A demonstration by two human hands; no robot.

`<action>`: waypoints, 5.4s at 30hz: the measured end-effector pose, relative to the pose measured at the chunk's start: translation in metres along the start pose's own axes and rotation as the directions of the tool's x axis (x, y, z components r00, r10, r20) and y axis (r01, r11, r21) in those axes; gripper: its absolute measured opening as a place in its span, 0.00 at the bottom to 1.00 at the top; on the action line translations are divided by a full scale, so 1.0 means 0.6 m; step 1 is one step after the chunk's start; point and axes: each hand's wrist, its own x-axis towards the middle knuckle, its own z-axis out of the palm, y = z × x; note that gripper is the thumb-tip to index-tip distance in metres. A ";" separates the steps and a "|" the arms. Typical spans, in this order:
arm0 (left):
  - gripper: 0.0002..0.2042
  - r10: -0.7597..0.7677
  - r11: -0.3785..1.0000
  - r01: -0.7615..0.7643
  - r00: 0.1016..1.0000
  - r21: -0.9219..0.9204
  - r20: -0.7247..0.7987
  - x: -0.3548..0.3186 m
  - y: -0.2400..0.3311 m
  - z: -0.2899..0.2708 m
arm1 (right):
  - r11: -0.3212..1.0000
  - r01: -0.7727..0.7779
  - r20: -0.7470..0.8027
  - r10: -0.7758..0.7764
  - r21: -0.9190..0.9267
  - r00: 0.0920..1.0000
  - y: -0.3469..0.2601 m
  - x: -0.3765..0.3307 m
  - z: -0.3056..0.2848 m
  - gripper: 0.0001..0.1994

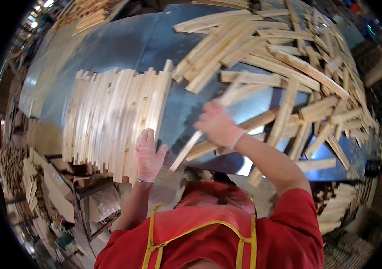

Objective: The person sorts a large pile of wooden planks on a metal table, picking them up one by one and arranging them into neat stacks. The worker repeatedly moves planks from a disorganized pile to a sorted stack, occasionally adjusting the alignment of the wood.

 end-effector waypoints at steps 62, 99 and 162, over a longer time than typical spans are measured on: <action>0.31 0.535 0.844 -0.531 0.844 0.082 -0.042 0.216 0.202 0.127 | -0.435 -0.894 -0.128 0.886 0.109 -0.446 0.181 -0.675 -0.051 0.51; 0.29 0.177 0.743 0.292 0.782 -0.602 0.597 -0.274 -0.023 0.070 | -0.489 -0.173 0.506 0.713 0.855 0.486 -0.306 -0.051 0.168 0.42; 0.43 -0.019 0.928 0.075 0.987 0.365 -0.157 0.125 -0.510 -0.121 | 0.574 -0.782 -0.379 0.798 0.242 0.468 0.005 0.515 0.134 0.31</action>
